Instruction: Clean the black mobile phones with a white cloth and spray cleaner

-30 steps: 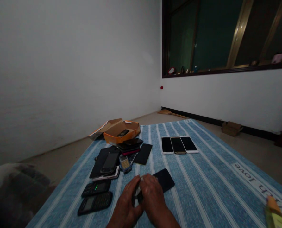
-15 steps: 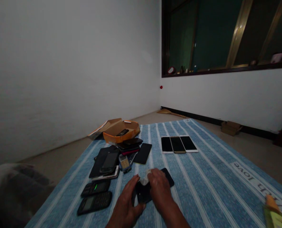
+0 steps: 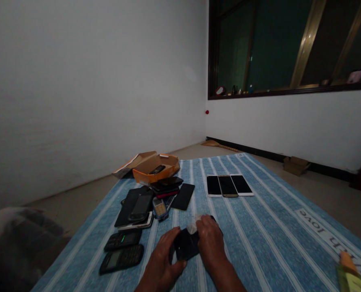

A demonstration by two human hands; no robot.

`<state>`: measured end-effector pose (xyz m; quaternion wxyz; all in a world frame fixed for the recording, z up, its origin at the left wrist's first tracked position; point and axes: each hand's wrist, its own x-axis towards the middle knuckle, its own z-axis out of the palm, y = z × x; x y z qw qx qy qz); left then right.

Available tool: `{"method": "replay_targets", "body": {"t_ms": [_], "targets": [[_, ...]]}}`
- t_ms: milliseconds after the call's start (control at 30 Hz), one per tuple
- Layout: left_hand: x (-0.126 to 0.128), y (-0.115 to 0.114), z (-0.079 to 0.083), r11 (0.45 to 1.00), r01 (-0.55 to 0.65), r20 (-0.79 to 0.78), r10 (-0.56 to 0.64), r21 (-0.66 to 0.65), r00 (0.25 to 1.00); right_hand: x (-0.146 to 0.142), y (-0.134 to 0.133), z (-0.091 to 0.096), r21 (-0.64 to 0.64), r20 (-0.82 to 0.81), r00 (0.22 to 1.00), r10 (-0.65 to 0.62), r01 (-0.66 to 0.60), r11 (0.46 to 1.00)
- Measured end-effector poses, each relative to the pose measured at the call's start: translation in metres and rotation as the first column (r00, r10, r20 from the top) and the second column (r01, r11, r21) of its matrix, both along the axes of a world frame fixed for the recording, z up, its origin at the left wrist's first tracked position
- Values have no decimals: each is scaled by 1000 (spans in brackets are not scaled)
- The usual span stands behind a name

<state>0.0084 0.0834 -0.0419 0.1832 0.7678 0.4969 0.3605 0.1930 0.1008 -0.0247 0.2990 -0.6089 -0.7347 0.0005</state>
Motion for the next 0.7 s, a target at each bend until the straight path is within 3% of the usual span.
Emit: {"method": "replay_targets", "body": {"t_ms": [200, 267, 533, 700], "targets": [[1, -1, 7, 999, 34, 25, -35, 40, 999, -33, -17, 5, 49, -79, 953, 292, -288, 956], [1, -1, 10, 998, 46, 33, -47, 41, 998, -34, -16, 5, 63, -86, 945, 315, -311, 948], [3, -2, 9, 999, 41, 13, -41, -9, 999, 4, 3, 0, 13, -34, 999, 23, -22, 1000], [3, -3, 12, 998, 34, 12, -34, -44, 999, 12, 0, -4, 36, -22, 999, -35, 35, 999]]}}
